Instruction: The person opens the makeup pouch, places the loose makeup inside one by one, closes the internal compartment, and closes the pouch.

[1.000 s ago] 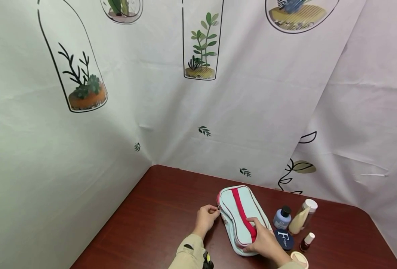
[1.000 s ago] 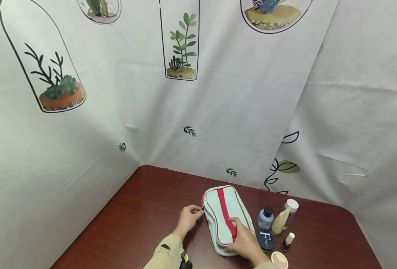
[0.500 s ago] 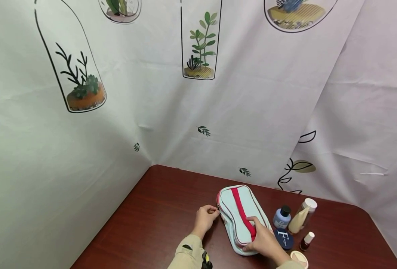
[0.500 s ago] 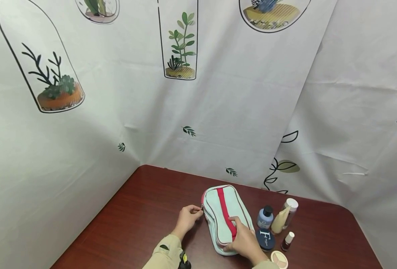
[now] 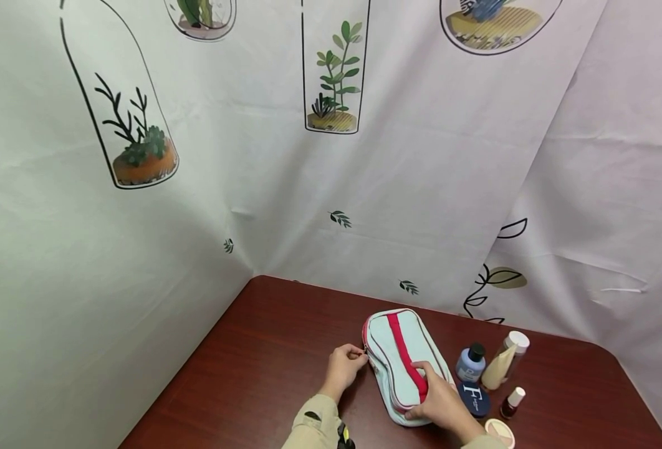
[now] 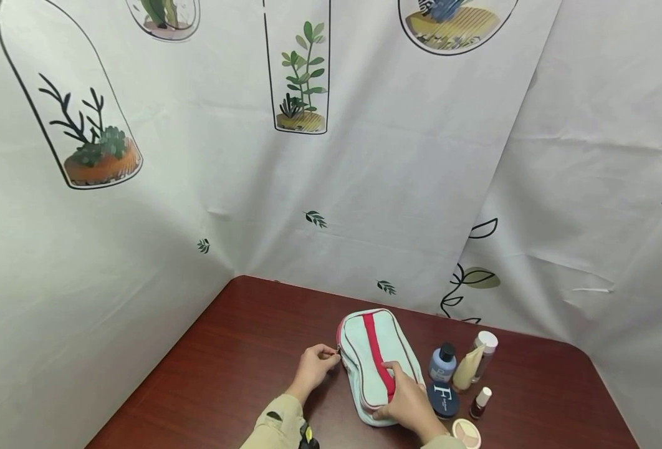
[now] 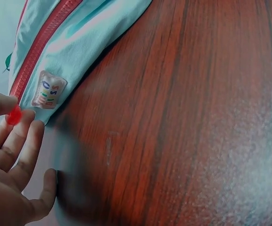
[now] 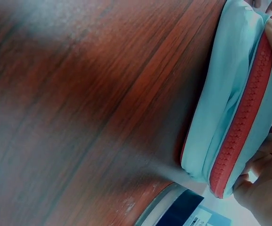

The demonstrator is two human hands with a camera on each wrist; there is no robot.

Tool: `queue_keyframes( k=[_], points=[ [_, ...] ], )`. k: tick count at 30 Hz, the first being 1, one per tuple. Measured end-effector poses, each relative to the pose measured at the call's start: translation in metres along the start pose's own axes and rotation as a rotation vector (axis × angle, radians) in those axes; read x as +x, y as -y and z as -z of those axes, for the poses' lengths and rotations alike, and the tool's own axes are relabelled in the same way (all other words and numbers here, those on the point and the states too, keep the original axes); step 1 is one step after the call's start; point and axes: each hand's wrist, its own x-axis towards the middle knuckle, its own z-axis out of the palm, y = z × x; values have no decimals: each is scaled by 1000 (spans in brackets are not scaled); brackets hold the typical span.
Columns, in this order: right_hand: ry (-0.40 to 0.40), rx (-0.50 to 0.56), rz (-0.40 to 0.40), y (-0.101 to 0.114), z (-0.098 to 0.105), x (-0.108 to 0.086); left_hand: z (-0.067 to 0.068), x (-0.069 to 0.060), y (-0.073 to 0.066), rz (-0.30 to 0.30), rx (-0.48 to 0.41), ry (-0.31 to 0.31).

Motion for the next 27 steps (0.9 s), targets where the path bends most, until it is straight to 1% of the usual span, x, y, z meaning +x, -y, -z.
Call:
queue_keyframes(
  k=[3,8,13,15,23,27],
  points=[
    [4,7,-10,0,0,0,0,0,0,7,-6,4],
    [5,12,-27,1,1,0,0,-1,2,9,-28,27],
    [4,13,-40,3,2,-1,-1,-1,5,-1,-72,62],
    [5,16,-38,4,2,-1,-2,-2,6,4,-86,75],
    [25,50,-73,4,3,1,-2,-4,6,5,-96,129],
    [16,53,-65,5,2,1,-2,-5,7,17,-106,161]
  ],
)
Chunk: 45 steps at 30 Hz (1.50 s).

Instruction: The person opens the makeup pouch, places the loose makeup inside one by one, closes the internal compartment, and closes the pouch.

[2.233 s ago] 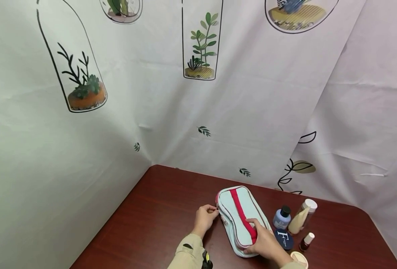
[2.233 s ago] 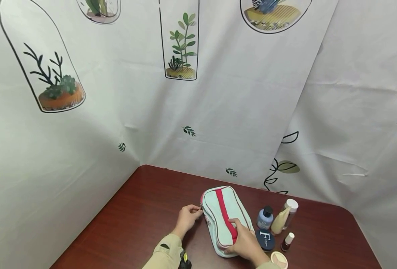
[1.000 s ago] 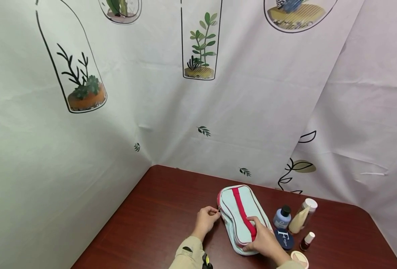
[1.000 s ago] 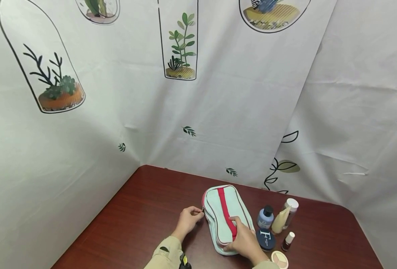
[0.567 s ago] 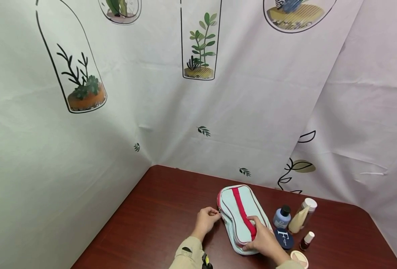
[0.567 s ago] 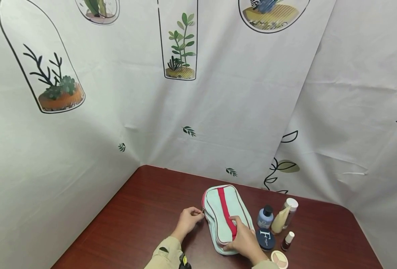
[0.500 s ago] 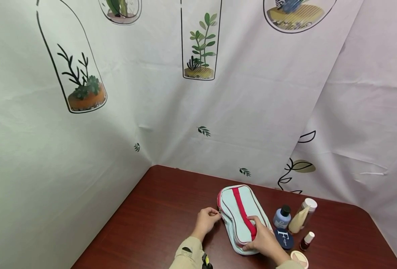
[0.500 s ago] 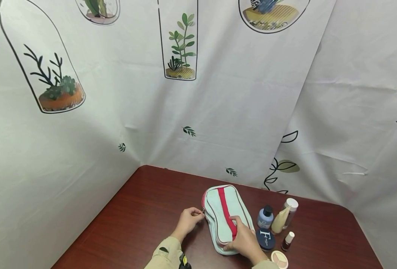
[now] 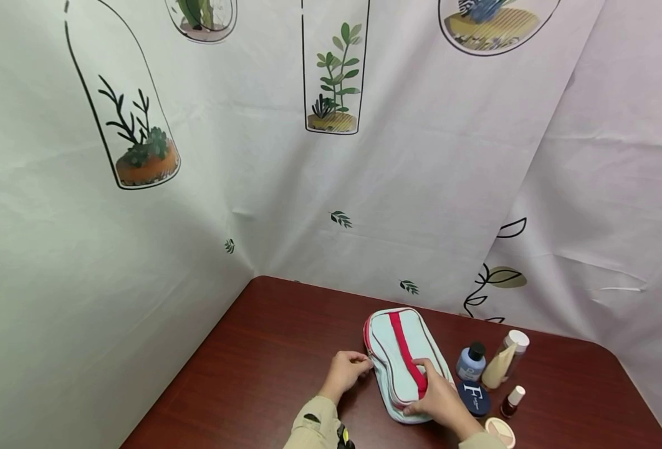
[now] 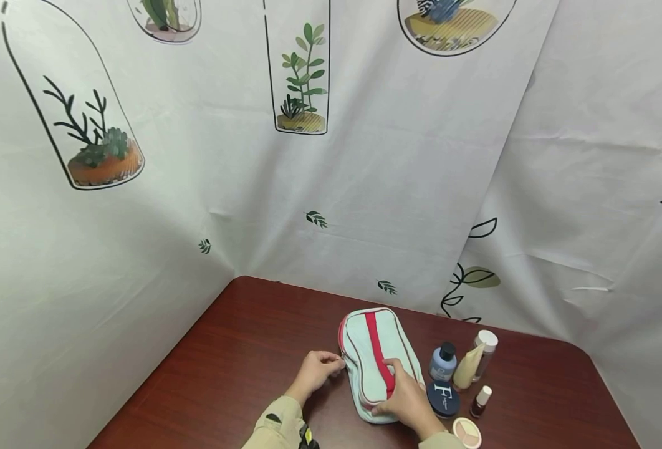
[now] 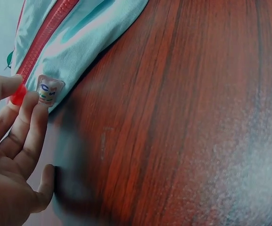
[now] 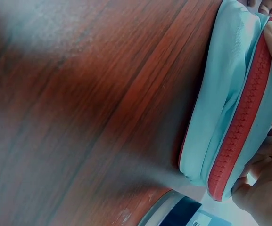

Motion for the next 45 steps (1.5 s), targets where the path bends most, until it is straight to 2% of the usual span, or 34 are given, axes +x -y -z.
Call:
queue_keyframes(
  k=[5,9,15,21,29,45],
  points=[
    [-19,3,16,0,-3,1,1,-1,-2,17,8,35],
    [-36,-7,20,-1,-6,3,0,-1,-2,21,-30,49],
    [-57,-19,13,0,-10,5,-1,-1,1,-6,-88,29],
    [-86,-31,1,5,-12,4,-4,-1,4,3,-78,19],
    [-85,-44,-9,10,-14,3,-4,-4,0,27,-40,4],
    [-72,-53,-22,12,-12,5,-6,-10,3,31,-86,12]
  ],
)
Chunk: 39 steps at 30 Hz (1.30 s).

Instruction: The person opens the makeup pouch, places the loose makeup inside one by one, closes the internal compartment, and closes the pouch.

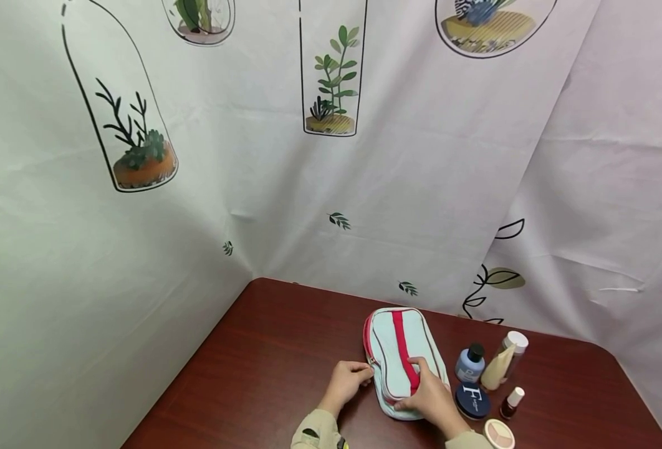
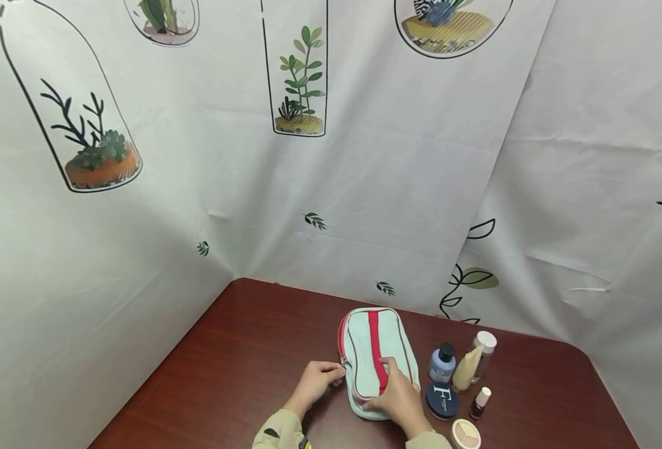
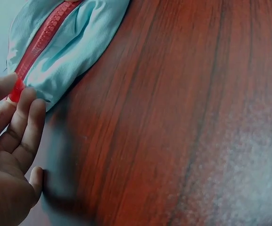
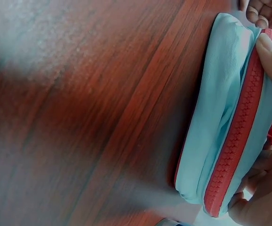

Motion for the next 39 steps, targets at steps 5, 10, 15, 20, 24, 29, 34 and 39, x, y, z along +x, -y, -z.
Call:
queue_keyframes(
  k=[5,10,15,20,24,29,34,39],
  points=[
    [-13,-3,-7,0,-1,0,0,-1,0,-5,-4,-5],
    [-37,-17,6,1,-3,1,0,-2,2,9,12,-5],
    [-58,-28,-2,3,-6,2,0,-5,3,6,15,-5],
    [-81,-30,-5,5,-8,3,2,-6,2,8,16,2],
    [-80,-25,-20,6,-9,4,2,-7,3,8,18,12],
    [-75,-24,-38,7,-10,6,1,-7,3,12,-5,27],
    [-87,-29,-46,7,-12,8,3,-8,2,11,-17,26],
    [-91,-33,-47,8,-14,9,3,-9,4,15,-6,33]
  ],
)
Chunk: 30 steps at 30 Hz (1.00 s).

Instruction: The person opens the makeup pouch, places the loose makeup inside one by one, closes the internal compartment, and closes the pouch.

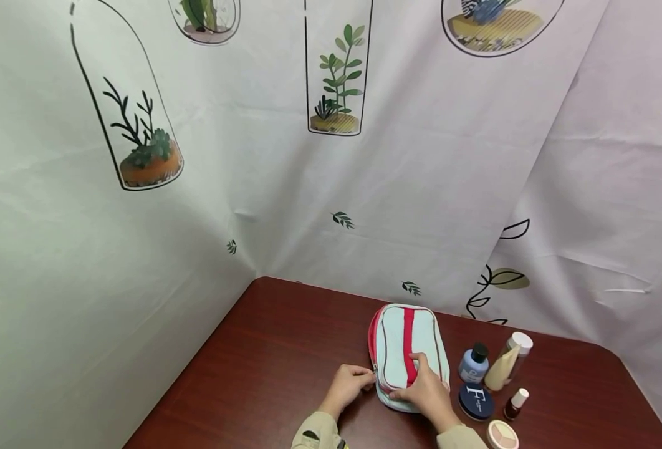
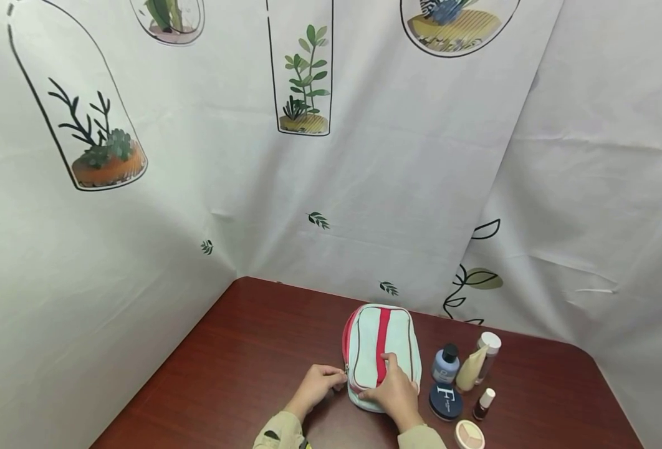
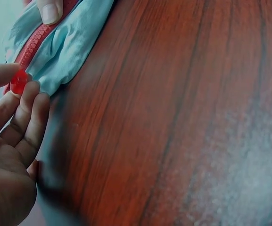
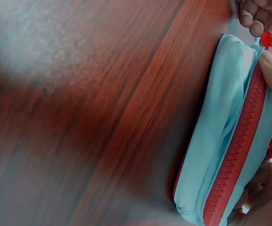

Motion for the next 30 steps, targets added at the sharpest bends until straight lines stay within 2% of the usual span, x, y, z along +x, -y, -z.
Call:
queue_keyframes(
  k=[7,16,20,26,30],
  points=[
    [12,5,-4,2,1,1,0,1,3,-9,11,5],
    [10,4,-20,5,0,1,2,0,4,-38,74,6],
    [12,1,-34,7,-1,1,5,-1,4,-55,76,38],
    [-6,1,-51,9,-3,2,10,-4,4,-80,98,124],
    [28,4,-25,11,-1,2,11,-5,4,-66,94,136]
  ],
)
